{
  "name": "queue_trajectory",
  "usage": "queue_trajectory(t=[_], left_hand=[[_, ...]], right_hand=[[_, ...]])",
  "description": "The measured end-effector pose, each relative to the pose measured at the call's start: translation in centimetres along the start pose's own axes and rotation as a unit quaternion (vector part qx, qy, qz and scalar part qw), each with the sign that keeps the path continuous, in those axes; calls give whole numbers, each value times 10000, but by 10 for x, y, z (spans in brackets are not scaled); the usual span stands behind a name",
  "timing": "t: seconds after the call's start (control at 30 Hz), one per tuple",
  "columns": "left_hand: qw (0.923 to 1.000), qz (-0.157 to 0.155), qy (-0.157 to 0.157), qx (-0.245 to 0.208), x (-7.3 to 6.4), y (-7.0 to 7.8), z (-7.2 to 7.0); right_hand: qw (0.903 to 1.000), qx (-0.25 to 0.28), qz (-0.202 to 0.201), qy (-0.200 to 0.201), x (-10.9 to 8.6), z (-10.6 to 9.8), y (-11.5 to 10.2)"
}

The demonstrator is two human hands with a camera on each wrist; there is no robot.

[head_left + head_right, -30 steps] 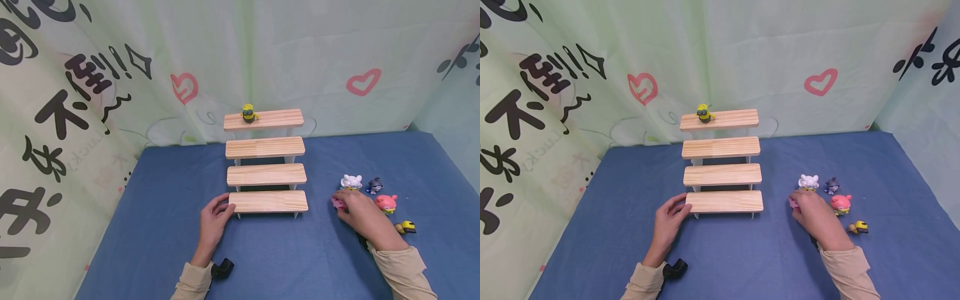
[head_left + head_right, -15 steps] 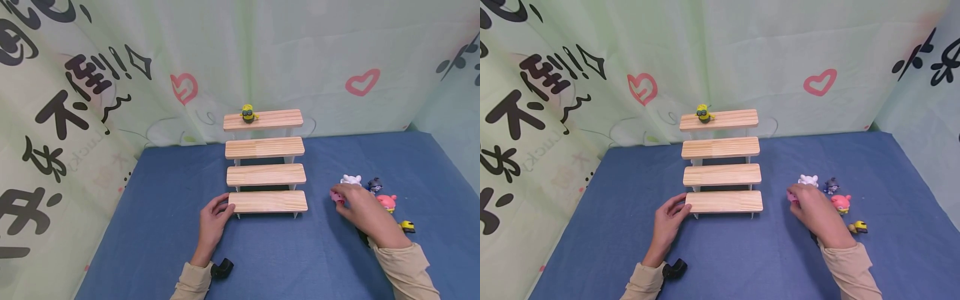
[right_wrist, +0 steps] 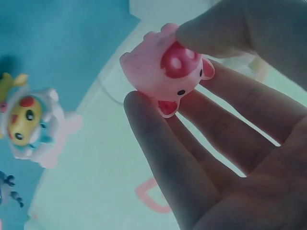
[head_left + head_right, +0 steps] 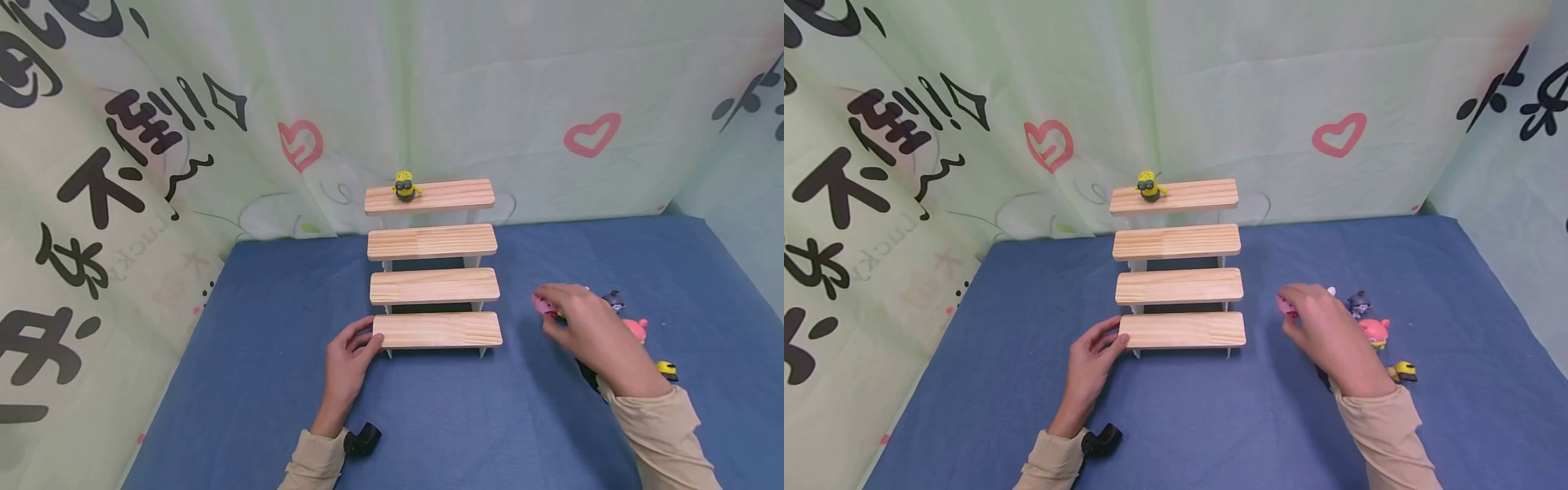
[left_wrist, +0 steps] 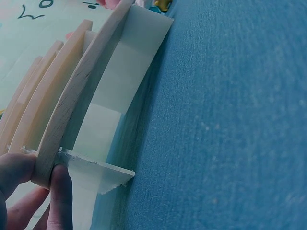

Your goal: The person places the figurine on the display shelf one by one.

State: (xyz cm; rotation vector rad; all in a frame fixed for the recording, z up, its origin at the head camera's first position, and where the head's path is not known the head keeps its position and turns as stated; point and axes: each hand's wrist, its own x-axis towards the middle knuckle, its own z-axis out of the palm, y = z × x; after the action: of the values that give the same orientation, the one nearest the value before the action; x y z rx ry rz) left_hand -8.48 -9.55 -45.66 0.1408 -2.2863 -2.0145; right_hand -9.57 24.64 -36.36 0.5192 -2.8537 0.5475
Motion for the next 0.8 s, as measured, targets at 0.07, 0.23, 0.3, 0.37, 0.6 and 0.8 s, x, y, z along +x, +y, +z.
queue_trajectory(t=[0.07,0.23,0.3,0.37,0.6,0.8], left_hand=[[10000,3,2,-5,0,0,0],[10000,-21,9,1,0,0,0],[10000,-45,6,7,0,-1,0],[10000,-54,-3,2,0,-2,0],[10000,-49,-7,-1,0,-1,1],[10000,-79,-27,-39,0,-2,0]], right_hand=[[10000,56,-17,12,2,-3,-1],[9999,147,17,-17,8,-7,-7],[9999,157,20,16,10,-9,-9],[9999,152,-11,72,12,-10,-11],[9990,90,-265,344,18,-15,-17],[9969,177,-501,580,25,-19,-23]])
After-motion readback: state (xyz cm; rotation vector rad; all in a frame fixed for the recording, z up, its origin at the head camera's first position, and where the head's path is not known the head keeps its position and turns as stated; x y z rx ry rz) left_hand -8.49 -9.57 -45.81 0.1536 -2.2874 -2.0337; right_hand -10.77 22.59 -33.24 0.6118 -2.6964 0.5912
